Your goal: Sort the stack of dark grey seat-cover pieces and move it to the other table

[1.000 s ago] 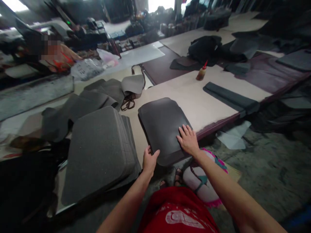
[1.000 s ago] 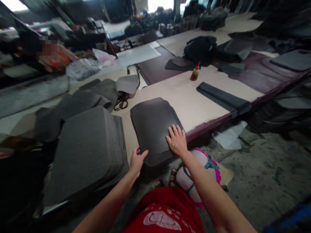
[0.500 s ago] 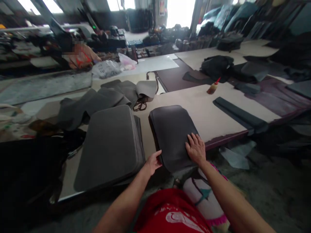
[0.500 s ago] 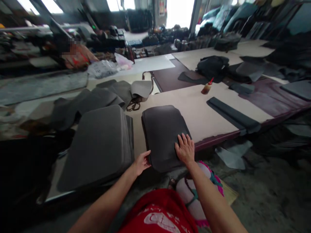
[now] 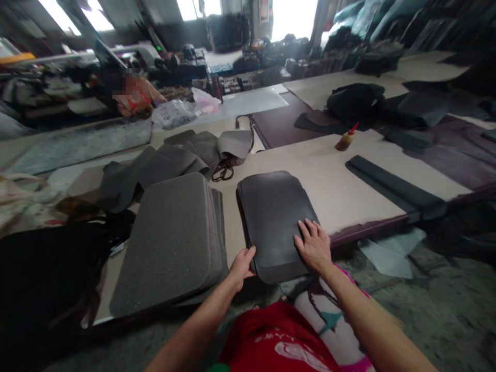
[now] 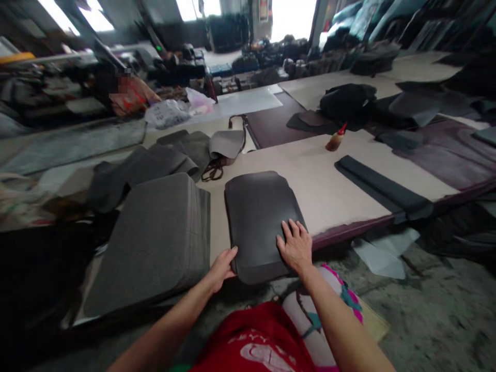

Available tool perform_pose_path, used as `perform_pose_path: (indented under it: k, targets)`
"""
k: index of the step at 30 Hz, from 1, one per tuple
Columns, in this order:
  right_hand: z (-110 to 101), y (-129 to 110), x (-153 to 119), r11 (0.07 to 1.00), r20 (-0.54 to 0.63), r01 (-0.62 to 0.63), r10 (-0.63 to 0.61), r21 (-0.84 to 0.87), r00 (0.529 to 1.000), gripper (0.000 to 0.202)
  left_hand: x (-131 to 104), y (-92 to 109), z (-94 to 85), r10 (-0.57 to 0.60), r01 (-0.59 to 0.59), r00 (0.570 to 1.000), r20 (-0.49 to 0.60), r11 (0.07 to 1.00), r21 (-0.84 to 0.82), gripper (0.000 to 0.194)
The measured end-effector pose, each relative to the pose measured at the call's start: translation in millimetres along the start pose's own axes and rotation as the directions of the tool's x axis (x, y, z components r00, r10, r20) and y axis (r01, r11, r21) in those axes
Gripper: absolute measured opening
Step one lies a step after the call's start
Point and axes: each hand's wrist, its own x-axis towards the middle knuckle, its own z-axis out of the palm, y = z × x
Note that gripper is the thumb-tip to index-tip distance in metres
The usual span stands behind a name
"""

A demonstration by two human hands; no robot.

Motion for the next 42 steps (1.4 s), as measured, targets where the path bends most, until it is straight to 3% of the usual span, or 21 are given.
perform_pose_path:
  k: [3,7,13,18,21,23,26,28,31,33,35,37,39,40,42]
  targets:
    - [-3.6,-2.3,0.9,1.0,0.009,-0.009,0.009,0.022,1.0,0.051,-7.4,-3.7,7.5,0.052,-0.041,0.989,-0.137,0.996,0.076,0.034]
    - [-8.0,-1.5,2.2,0.998,0.03,-0.029,0.027,0.05,0.999,0.051,-14.4,-1.1,10.3,0.033,-0.016,0.981,-0.191,0.996,0.092,0.035]
    - [-10.9,1.5,0.4,0.992,0.044,-0.021,0.015,0.123,0.999,0.052,-22.5,17.2,30.0,-0.01,0.004,0.99,-0.142,0.999,-0.039,0.029]
    - [-12.5,12.5,8.3,0.956,0.128,-0.04,0.003,0.291,0.992,0.057,-22.4,45.2,57.7,-0.143,0.136,0.989,-0.028,0.977,-0.165,0.015]
    - [-34.0,24.7,9.0,0.895,0.219,-0.088,-0.011,0.438,0.976,0.05,-25.1,67.6,70.4,-0.168,0.165,0.986,-0.006,0.973,-0.16,0.013]
    - [-55.9,28.4,2.9,0.833,0.261,-0.077,-0.083,0.547,0.962,0.053,-27.6,83.4,79.2,-0.158,0.159,0.987,0.015,0.979,-0.131,0.014]
    - [-79.6,21.4,-9.0,0.722,0.332,-0.034,-0.276,0.691,0.902,0.09,-27.0,105.7,95.3,-0.144,0.148,0.988,0.058,0.986,-0.073,0.018]
    - [-79.8,12.4,-11.5,0.72,0.385,-0.128,-0.205,0.682,0.9,0.097,-21.8,118.3,108.3,-0.147,0.151,0.985,0.091,0.988,-0.036,0.021]
    - [-63.6,4.8,-2.0,0.676,0.439,-0.341,0.029,0.653,0.898,0.068,-9.6,132.7,128.8,-0.177,0.172,0.977,0.116,0.984,0.047,0.031]
    - [-53.5,6.7,9.8,0.568,0.469,-0.463,0.148,0.68,0.871,0.049,-1.1,138.2,140.2,-0.179,0.165,0.973,0.144,0.981,0.104,0.044]
    - [-49.8,11.6,21.4,0.375,0.531,-0.581,0.239,0.722,0.813,0.039,7.3,139.3,146.5,-0.098,0.062,0.966,0.238,0.986,0.155,0.053]
    - [-51.4,16.0,29.8,0.194,0.596,-0.655,0.287,0.73,0.75,0.035,16.9,136.2,145.6,0.099,-0.191,0.922,0.374,0.957,0.218,0.049]
    - [-54.4,17.3,33.9,0.119,0.625,-0.677,0.295,0.727,0.723,0.034,29.5,131.3,137.7,0.392,-0.529,0.819,0.42,0.799,0.286,0.035]
    - [-55.5,16.8,34.6,0.112,0.624,-0.676,0.299,0.728,0.722,0.033,37.2,129.5,131.7,0.553,-0.678,0.731,0.4,0.656,0.332,0.03]
    - [-55.8,14.8,34.3,0.089,0.626,-0.678,0.312,0.73,0.715,0.031,54.5,129.5,117.7,0.799,-0.839,0.485,0.357,0.31,0.447,0.029]
